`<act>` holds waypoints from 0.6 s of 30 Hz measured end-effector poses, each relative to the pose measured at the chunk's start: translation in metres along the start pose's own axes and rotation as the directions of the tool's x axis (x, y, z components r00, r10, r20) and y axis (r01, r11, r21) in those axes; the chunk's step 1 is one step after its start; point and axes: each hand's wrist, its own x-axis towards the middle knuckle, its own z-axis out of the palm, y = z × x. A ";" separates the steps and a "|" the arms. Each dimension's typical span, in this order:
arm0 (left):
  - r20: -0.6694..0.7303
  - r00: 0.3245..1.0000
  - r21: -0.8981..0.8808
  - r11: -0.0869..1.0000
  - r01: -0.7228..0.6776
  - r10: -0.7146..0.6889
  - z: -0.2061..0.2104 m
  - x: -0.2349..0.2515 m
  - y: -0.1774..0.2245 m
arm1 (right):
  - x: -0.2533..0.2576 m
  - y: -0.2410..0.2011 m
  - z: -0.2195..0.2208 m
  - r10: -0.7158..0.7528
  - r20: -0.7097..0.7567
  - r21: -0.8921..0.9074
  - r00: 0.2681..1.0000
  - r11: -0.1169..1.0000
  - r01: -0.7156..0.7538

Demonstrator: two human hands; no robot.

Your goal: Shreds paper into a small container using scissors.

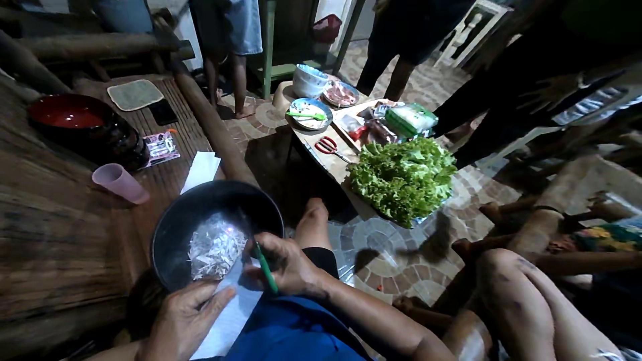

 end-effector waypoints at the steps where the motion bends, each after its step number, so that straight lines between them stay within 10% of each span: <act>1: -0.021 1.000 0.014 1.000 0.006 -0.006 -0.001 -0.001 -0.001 | 0.000 0.000 0.002 0.039 -0.031 0.005 0.999 0.999 -0.039; 11: -0.308 0.930 0.054 0.972 0.230 -0.203 -0.011 -0.010 -0.001 | -0.023 -0.007 -0.008 0.536 0.111 -0.126 0.837 0.843 -0.524; 18: -0.284 0.912 0.016 0.950 0.313 -0.295 -0.012 -0.009 0.001 | -0.038 -0.015 -0.007 0.615 0.240 -0.275 0.751 0.785 -0.555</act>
